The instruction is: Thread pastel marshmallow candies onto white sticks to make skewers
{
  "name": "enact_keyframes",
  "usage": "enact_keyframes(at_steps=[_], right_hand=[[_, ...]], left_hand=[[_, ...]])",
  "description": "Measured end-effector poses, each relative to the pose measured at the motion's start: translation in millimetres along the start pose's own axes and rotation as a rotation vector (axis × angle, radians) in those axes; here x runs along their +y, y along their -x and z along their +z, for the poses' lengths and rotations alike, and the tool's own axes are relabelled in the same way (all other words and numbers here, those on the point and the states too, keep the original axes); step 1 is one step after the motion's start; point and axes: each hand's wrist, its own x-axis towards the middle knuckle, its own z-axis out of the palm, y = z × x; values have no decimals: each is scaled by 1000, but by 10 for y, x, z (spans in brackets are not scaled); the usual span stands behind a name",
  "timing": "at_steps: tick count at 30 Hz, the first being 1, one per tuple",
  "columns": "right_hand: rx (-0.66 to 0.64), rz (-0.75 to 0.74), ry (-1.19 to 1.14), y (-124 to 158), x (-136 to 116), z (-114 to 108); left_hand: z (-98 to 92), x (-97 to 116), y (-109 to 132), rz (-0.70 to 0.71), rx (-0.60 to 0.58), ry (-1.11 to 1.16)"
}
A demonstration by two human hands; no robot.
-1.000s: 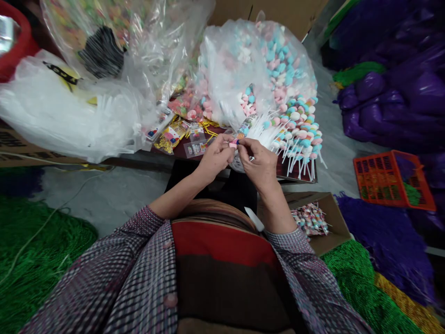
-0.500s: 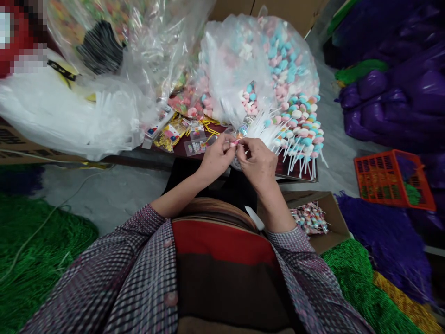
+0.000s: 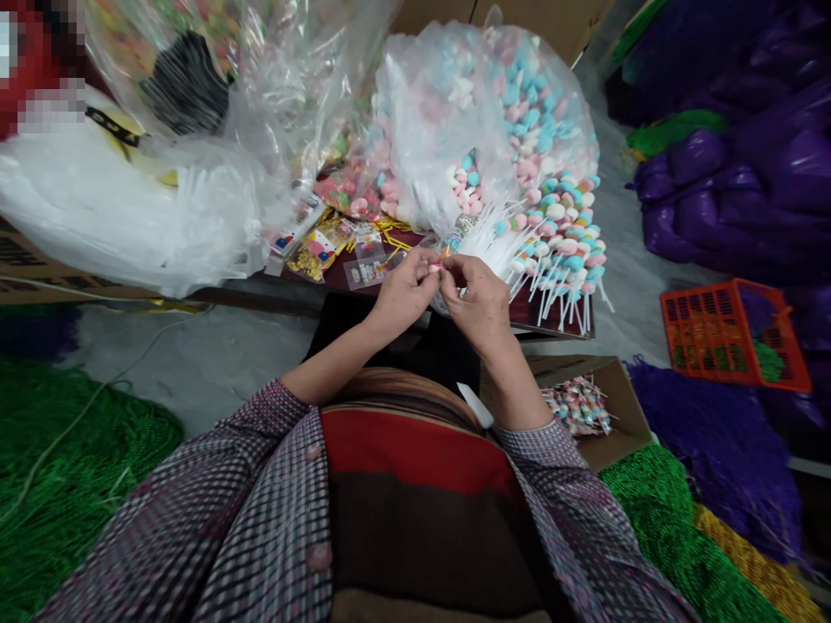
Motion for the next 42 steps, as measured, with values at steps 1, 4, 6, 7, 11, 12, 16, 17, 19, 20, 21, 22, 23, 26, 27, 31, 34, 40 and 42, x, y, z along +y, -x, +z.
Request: enact_keyframes(at_steps=[1,4,6,7,11,12,16,17,19,20,21,22,23,26,27,31,34,40,42], right_hand=[[-1,-3,12,4,-1,9],[4,5,55,15,8,46],[11,22,73,17,23,74],[14,32,71,17,31,89],[45,79,-25,23,29,138],[52,97,-60,30,16,145],[28,247,-265,66,-38,134],[10,298,-348,72,-39,124],[-24,392,-526,74,-15,108],[-34,428,-605,72,7,103],[-33,458,-667,68,31,103],[-27,480,-713,64,55,105],[-18,496,-743,61,74,109],[-7,516,-784,57,89,110],[-17,517,-791,57,79,101],[-78,490,-765,58,11,13],[-65,412,-624,72,-20,-37],[69,220,-323,191,14,54],[70,207,-333,231,37,96]], left_hand=[[0,-2,1,-1,0,-4],[-3,-15,-1,-1,10,-21],[-5,-29,-8,-6,12,-28],[-4,-37,-15,-10,10,-26],[0,-84,-54,-40,-2,32],[0,-94,-63,-55,-3,55],[-10,-84,-71,-196,-50,176],[-16,-64,-66,-239,-84,222],[-31,-12,-53,-312,-184,347],[-42,16,-47,-346,-251,423],[-53,42,-43,-380,-321,499],[-65,63,-40,-414,-387,567],[-76,77,-39,-442,-432,619],[-97,77,-40,-478,-450,679],[-100,67,-41,-479,-437,680],[-87,38,-38,-485,-419,659],[-42,49,-18,-458,-374,611],[90,61,15,-308,-226,453],[102,55,5,-258,-188,361]])
